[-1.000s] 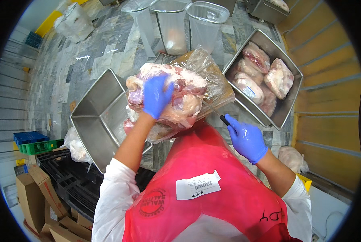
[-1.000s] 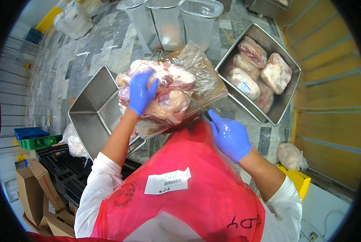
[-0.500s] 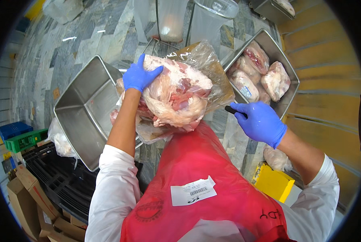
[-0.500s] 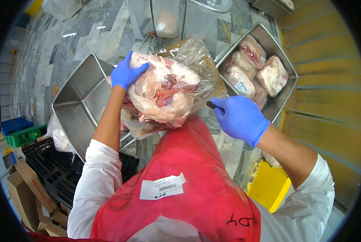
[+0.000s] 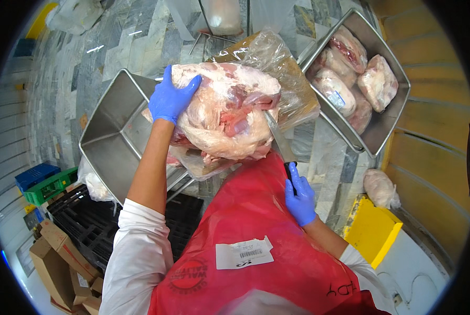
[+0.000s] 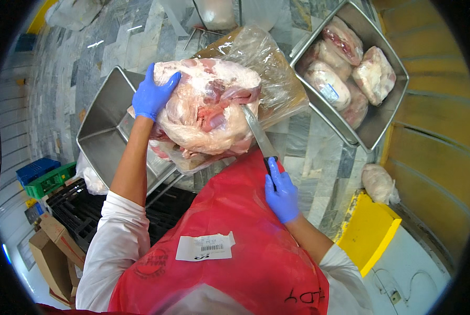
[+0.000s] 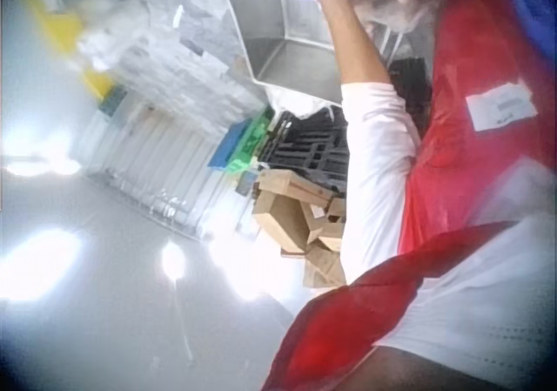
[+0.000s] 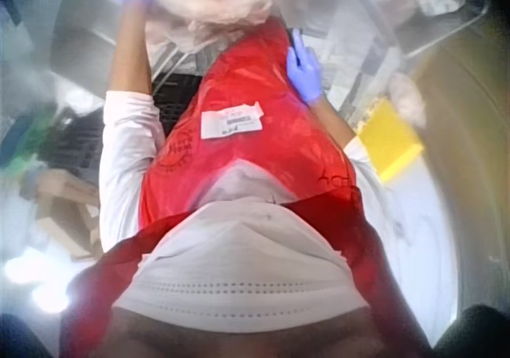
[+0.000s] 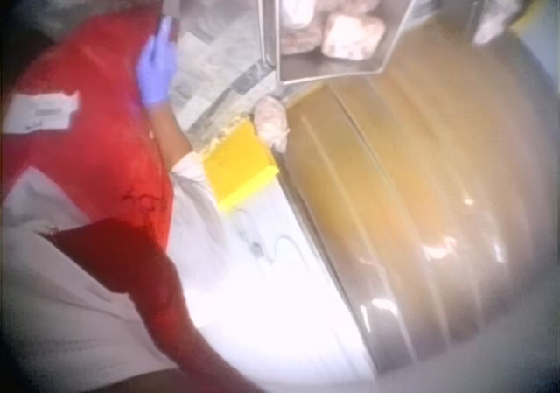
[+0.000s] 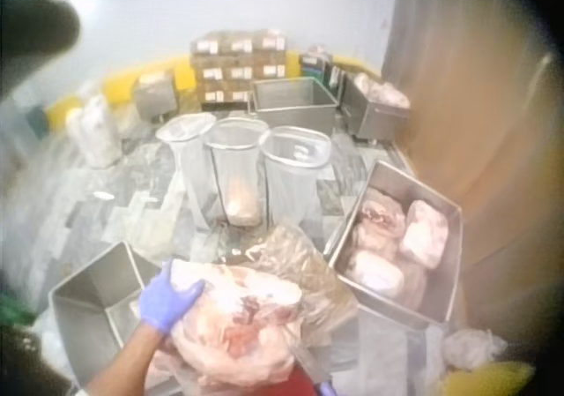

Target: The person uses a knife to cut a large piece of raw meat on a cutting board, separating a portion and placing it into a metal tray. The person then handles a vacuum-sealed package of meat, removing it from the tray and placing it on the cutting board.

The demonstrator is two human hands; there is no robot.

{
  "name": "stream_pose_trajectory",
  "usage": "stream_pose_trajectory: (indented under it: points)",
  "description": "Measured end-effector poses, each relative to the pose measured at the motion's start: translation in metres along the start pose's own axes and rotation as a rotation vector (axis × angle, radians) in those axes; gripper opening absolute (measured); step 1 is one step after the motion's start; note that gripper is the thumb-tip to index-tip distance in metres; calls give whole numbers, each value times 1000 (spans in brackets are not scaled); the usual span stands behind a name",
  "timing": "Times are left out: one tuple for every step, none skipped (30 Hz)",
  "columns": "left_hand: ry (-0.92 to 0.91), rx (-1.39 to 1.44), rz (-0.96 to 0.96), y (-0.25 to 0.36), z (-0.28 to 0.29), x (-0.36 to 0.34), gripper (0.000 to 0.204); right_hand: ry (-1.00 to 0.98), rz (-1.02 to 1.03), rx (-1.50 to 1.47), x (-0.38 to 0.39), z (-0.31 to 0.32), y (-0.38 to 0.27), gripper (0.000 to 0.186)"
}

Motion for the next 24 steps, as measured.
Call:
stream_pose_trajectory:
  points:
    - [6, -15, 16, -1, -1, 1, 110, 23, 4, -11, 4, -11, 8, 57]
    - [12, -29, 31, -3, -4, 2, 110, 47, 9, -22, 7, -23, 16, 57]
    - [30, -15, 24, -3, -5, 2, 111, 71, 34, -28, 9, -32, 24, 57]
    - [48, -1, 17, -5, -5, 3, 111, 94, 60, -34, 10, -41, 31, 58]
    - [62, 16, 4, -5, -7, 3, 112, 121, 82, -35, 11, -49, 38, 58]
    - [64, 5, 3, -4, -8, 3, 112, 137, 86, -54, 11, -54, 43, 57]
    - [65, -6, 3, -5, -8, 3, 112, 152, 90, -74, 11, -62, 46, 57]
    - [72, -10, 7, -4, -7, 3, 112, 166, 104, -89, 9, -62, 46, 57]
    - [79, -10, 8, -2, -7, 3, 112, 162, 93, -101, 10, -59, 47, 57]
    - [86, -10, 9, -1, -6, 4, 112, 156, 82, -114, 10, -56, 48, 57]
    - [92, -11, 16, -1, -7, 4, 112, 145, 72, -128, 9, -52, 49, 57]
    - [93, 11, 13, -3, -7, 5, 112, 87, 36, -141, 5, -40, 42, 57]
    - [94, 32, 10, -4, -7, 6, 112, 28, -1, -154, 3, -18, 36, 57]
    - [91, 54, 6, -4, -7, 7, 112, -33, -41, -164, 1, 7, 27, 57]
    - [83, 48, 5, -3, -6, 8, 112, -34, -33, -84, -2, 33, 16, 56]
    - [93, 56, 5, -6, -6, 8, 112, -38, -19, -3, -6, 61, 5, 55]
    - [101, 66, 5, -8, -8, 8, 113, -44, -6, 81, -11, 86, -6, 54]
    - [105, 81, 5, -8, -11, 7, 114, -74, -1, 120, -16, 106, -18, 52]
    - [98, 89, 9, -8, -11, 8, 114, -107, 5, 156, -22, 124, -30, 51]
    - [91, 94, 17, -8, -10, 9, 114, -144, 12, 189, -29, 137, -41, 50]
    - [82, 100, 21, -8, -10, 9, 114, -155, 43, 154, -37, 146, -51, 49]
    - [84, 105, 20, -8, -10, 9, 114, -175, 75, 197, -48, 150, -63, 49]
    - [85, 109, 27, -11, -9, 10, 114, -201, 110, 237, -62, 151, -76, 49]
    - [83, 114, 27, -11, -10, 10, 114, -223, 138, 281, -75, 151, -88, 48]
Point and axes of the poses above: each hand's wrist, its own x-axis away from the middle knuckle, its own z-axis out of the back of the hand, y = z × x, the point moved 4 cm from there along -x, towards the middle knuckle, and after that the axes turned 12 degrees about -x, right-handed, at the moved point
